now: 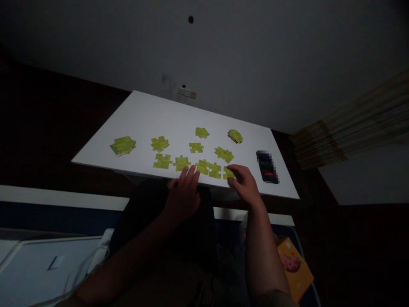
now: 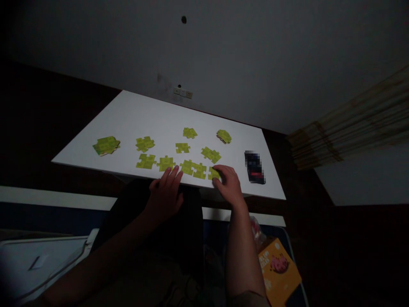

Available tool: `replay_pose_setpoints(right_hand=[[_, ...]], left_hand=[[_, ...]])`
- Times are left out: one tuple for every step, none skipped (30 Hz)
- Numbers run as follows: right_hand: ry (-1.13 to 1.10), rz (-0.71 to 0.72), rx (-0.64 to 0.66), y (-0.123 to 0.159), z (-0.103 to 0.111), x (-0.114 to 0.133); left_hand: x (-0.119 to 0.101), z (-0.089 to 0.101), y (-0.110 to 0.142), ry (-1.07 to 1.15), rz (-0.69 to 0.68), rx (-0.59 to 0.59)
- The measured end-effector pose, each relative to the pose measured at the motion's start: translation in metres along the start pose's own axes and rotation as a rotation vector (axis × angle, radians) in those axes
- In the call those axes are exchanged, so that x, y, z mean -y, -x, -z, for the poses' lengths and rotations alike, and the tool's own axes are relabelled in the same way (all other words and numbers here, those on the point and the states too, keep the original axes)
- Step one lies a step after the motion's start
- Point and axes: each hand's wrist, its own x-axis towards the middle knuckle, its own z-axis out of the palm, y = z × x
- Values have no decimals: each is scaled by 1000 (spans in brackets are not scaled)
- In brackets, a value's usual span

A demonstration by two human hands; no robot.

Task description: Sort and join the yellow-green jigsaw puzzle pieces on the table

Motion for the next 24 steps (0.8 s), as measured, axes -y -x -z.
replay_pose_setpoints(right_hand=[[1, -1, -2, 0, 0, 0], [-1, -2, -3, 0, 0, 0], [-2, -3, -3, 0, 0, 0], [-3, -4, -3, 0, 0, 0], [-3, -5, -4, 0, 0, 0], [0, -4, -5, 0, 0, 0], [3, -4, -8, 0, -1, 0], [8, -4, -12, 0, -1, 1], [11, -6, -15, 0, -1, 1], [15, -7, -16, 0, -1, 1], [18, -10, -18, 0, -1, 1], [19, -13, -20, -1, -2, 1], [19, -15, -21, -1, -2, 1], [18, -17, -23, -1, -2, 2], [17, -19, -25, -1, -2, 2], [15, -23, -27, -1, -2, 2], [13, -28, -27, -1, -2, 2], [13, -32, -27, -1, -2, 2], [13, -35, -27, -2, -2, 2], [13, -36, -26, -2, -2, 1], [14, -35, -25, -2, -3, 1], [16, -33, -24, -2, -3, 1], [18, -31, -24, -3, -3, 0], [20, -30, -25, -3, -3, 0]], left_hand=[[7, 1, 1, -7, 27, -18], [13, 2, 2, -14, 40, -30], [20, 2, 4, -20, 39, -37], [25, 3, 6, -26, 30, -42], [30, 3, 7, -31, 17, -45], [33, 3, 9, -33, 6, -47], [36, 3, 10, -32, -2, -49], [37, 3, 11, -29, -7, -49], [38, 3, 12, -25, -9, -48], [38, 3, 13, -21, -8, -47], [37, 3, 13, -18, -5, -46], [36, 2, 12, -18, -3, -44], [36, 2, 12, -18, -2, -42], [35, 1, 11, -18, -3, -41], [34, 1, 11, -19, -3, -40], [34, 0, 11, -19, -3, -39], [33, 0, 11, -20, -2, -40], [33, 1, 11, -21, 4, -40], [33, 1, 12, -23, 12, -40], [34, 2, 13, -27, 21, -39], [34, 3, 15, -31, 29, -37], [36, 5, 16, -38, 37, -36], [38, 7, 17, -45, 48, -35], [41, 10, 18, -53, 60, -33]])
